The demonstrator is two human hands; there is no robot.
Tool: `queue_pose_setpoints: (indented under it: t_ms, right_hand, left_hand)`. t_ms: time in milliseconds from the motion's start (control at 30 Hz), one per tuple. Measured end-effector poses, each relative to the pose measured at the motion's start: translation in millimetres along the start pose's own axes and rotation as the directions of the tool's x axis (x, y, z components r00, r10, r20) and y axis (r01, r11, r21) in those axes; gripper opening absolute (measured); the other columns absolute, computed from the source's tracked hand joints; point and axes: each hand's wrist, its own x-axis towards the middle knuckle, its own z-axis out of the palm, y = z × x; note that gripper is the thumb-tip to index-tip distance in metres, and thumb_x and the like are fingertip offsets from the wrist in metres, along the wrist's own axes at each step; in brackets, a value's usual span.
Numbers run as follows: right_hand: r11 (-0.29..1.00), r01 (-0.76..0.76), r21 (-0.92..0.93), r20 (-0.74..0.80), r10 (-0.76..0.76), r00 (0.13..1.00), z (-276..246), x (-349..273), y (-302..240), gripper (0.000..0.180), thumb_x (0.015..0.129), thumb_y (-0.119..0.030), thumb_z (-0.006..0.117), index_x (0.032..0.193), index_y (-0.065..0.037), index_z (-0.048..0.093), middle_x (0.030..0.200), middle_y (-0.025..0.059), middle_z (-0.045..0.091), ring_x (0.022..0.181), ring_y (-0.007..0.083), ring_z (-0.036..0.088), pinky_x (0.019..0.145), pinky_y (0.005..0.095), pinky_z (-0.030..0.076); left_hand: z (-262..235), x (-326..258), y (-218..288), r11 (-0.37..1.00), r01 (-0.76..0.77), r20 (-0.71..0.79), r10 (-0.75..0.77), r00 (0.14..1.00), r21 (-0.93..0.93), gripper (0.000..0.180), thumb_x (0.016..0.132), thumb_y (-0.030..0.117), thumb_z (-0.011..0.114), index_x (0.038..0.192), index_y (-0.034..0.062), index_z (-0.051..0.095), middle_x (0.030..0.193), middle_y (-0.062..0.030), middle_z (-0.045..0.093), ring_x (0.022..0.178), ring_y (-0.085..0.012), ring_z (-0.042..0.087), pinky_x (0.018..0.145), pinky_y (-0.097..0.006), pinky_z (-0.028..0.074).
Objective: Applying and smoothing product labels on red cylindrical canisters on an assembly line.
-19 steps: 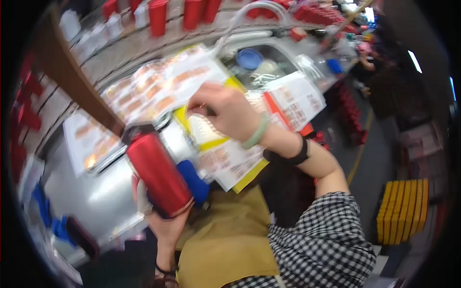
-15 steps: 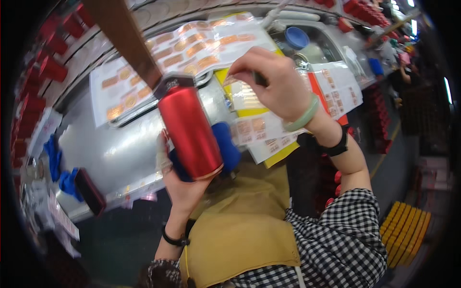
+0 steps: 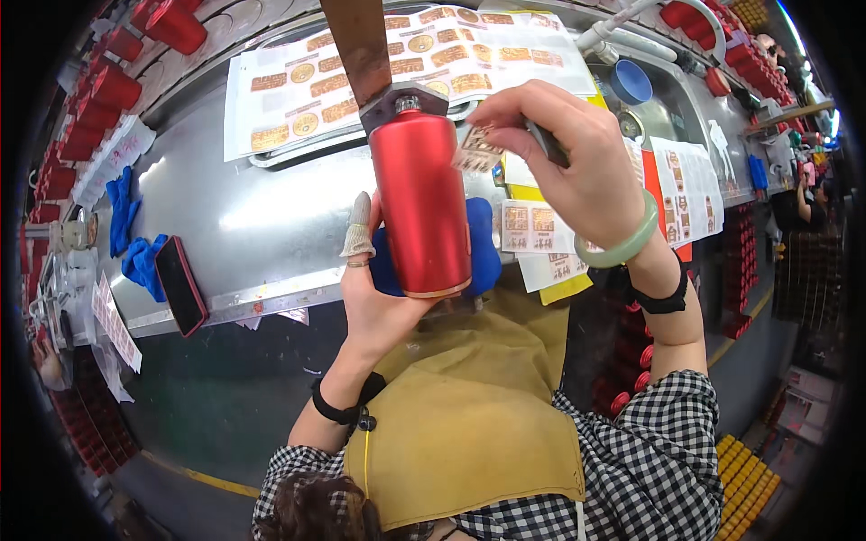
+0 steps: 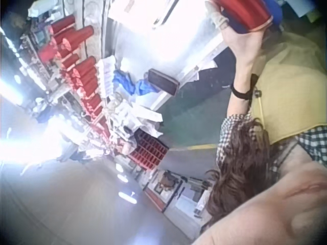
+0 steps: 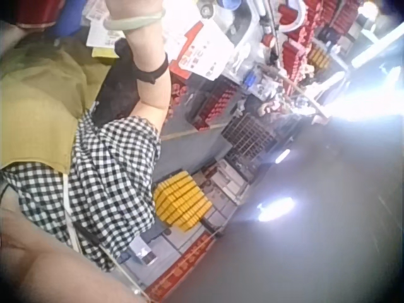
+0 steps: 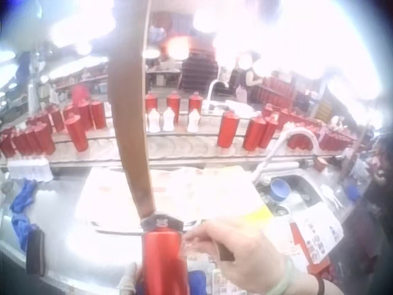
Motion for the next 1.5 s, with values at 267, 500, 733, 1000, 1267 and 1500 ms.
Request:
queue_pose_setpoints:
  t_ms: [267,500,733,1000,1267,1500]
  right_hand:
    - [0.992,-0.029,0.120,0.114,0.015,0.993,25,9,-7,0.027,0.089,0.003,0.070,0.115,-0.004,0.068,0.093,0.0138,0.070,0.086,0.0307,0.070,0.076,0.0393,0.055]
    - [0.973,-0.099,0.210,0.194,0.058,0.979,11,20,-20,0.028,0.090,-0.003,0.071,0.117,-0.006,0.065,0.097,0.0153,0.073,0.088,0.0358,0.071,0.077,0.0425,0.057]
    - [0.985,-0.146,0.091,0.290,0.114,0.950,40,18,-1,0.032,0.090,-0.001,0.067,0.121,-0.006,0.061,0.094,0.0154,0.073,0.092,0.0368,0.071,0.078,0.0462,0.055]
    - [0.989,-0.146,0.004,0.174,0.143,0.974,48,14,-3,0.033,0.090,-0.008,0.071,0.121,-0.005,0.061,0.092,0.0148,0.073,0.090,0.0374,0.070,0.078,0.0459,0.055]
    - [0.688,-0.526,0.500,0.127,0.543,0.830,74,-7,26,0.039,0.093,-0.029,0.081,0.109,0.000,0.061,0.088,0.0047,0.059,0.077,0.0123,0.054,0.068,0.0287,0.049]
    - [0.540,-0.576,0.614,0.166,0.625,0.763,84,-11,19,0.045,0.088,-0.032,0.086,0.103,-0.002,0.055,0.087,-0.0025,0.046,0.076,0.0072,0.042,0.065,0.0239,0.042]
  left_hand:
    - [1,1,16,0.962,0.257,0.041,-0.255,0.966,-0.093,0.131,0.065,0.021,0.102,0.164,-0.0028,0.019,0.158,-0.0209,0.044,0.142,-0.0288,0.052,0.119,-0.043,0.043]
    - [-3,0,2,0.982,0.184,0.049,-0.182,0.982,-0.044,0.134,0.065,0.023,0.102,0.164,-0.0033,0.017,0.160,-0.0218,0.042,0.146,-0.0306,0.047,0.121,-0.043,0.040]
    - [-13,16,11,0.999,-0.039,0.134,0.042,0.990,-0.023,0.122,0.076,0.026,0.095,0.163,-0.0085,0.016,0.167,-0.0246,0.029,0.156,-0.0323,0.030,0.127,-0.043,0.025]
    - [-3,51,15,0.912,0.217,0.033,-0.219,0.975,-0.348,0.082,0.096,0.012,0.076,0.159,-0.0064,0.026,0.157,-0.0219,0.043,0.145,-0.0261,0.046,0.119,-0.040,0.039]
    - [0,54,19,0.849,0.262,0.078,-0.255,0.964,-0.459,0.072,0.097,0.009,0.075,0.155,-0.0044,0.035,0.145,-0.0167,0.055,0.132,-0.0212,0.058,0.111,-0.038,0.048]
    - [1,52,24,0.836,0.283,0.069,-0.285,0.956,-0.469,0.073,0.098,0.008,0.074,0.156,-0.0035,0.032,0.147,-0.0163,0.054,0.134,-0.0217,0.057,0.112,-0.038,0.048]
